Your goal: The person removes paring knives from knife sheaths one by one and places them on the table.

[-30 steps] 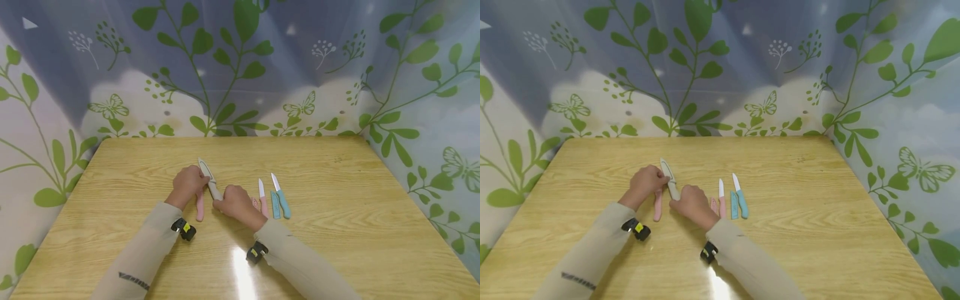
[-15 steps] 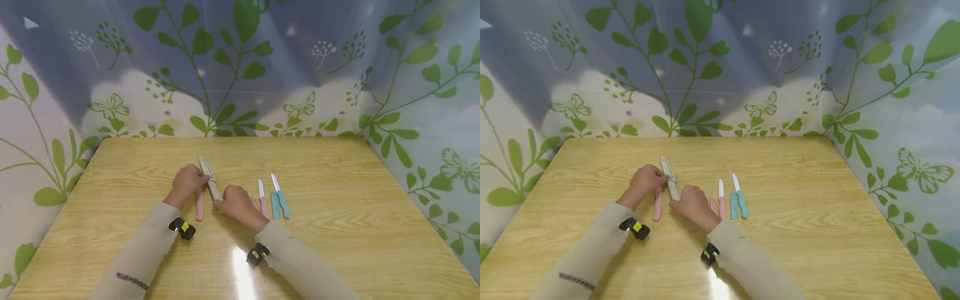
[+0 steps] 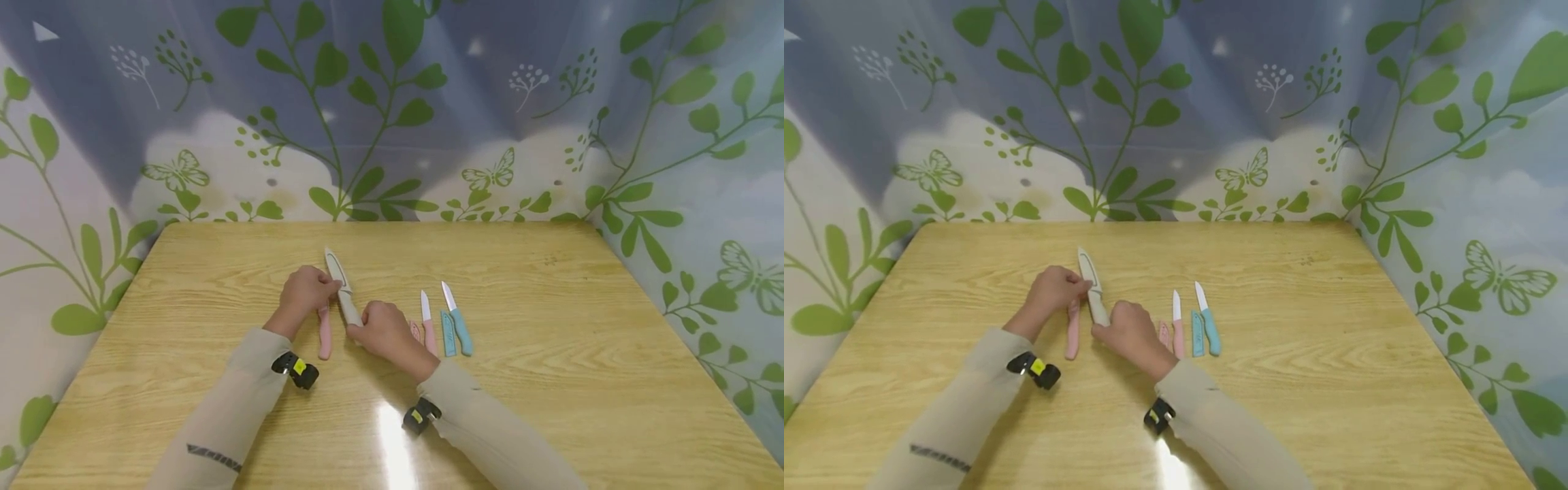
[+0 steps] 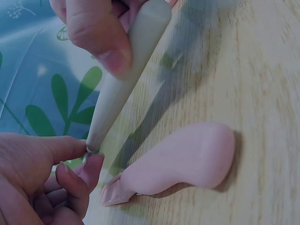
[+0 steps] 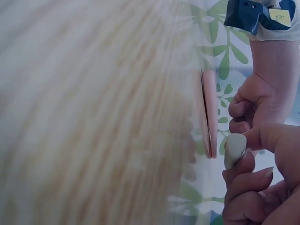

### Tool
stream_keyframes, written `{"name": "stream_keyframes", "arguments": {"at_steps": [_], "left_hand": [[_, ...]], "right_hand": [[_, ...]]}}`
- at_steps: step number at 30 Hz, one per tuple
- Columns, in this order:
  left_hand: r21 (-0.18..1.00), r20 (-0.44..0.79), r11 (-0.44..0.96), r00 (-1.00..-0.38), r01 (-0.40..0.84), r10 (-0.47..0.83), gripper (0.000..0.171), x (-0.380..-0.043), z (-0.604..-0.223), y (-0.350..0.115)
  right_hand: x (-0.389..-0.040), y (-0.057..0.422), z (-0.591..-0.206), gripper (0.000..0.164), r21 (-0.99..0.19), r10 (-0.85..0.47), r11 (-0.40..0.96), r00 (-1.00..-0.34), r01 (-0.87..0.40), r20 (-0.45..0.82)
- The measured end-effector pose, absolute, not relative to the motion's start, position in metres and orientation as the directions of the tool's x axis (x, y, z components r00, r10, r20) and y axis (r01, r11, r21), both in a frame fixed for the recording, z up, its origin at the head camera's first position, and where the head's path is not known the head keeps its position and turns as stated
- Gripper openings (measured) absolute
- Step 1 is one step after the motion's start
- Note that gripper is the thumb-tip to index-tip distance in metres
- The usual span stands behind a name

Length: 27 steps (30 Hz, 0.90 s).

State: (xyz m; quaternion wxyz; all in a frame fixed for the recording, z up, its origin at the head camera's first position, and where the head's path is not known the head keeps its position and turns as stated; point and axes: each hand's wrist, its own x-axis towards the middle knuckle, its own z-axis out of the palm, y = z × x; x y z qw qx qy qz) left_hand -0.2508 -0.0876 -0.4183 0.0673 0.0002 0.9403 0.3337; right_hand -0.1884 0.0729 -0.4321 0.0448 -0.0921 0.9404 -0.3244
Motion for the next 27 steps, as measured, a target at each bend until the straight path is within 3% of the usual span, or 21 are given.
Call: {"name": "stream_keyframes", "arguments": {"at_steps": [14,24,27], "left_hand": [[0.706,-0.131,0.707,-0.988,-0.032,0.086,0.034,-0.253,-0.43,-0.092],[0.888,-0.2,0.443,-0.971,-0.122,0.133,0.03,-0.255,-0.435,-0.093],[0.897,-0.205,0.424,-0.968,-0.128,0.142,0.03,-0.255,-0.436,-0.093]], "right_hand": [[-0.187,0.072,-0.432,0.025,-0.607,-0.223,0.78,-0.974,-0.149,-0.048],[-0.182,0.078,-0.432,0.021,-0.621,-0.219,0.771,-0.975,-0.142,-0.049],[-0.181,0.079,-0.431,0.021,-0.613,-0.212,0.78,-0.975,-0.129,-0.064]]}}
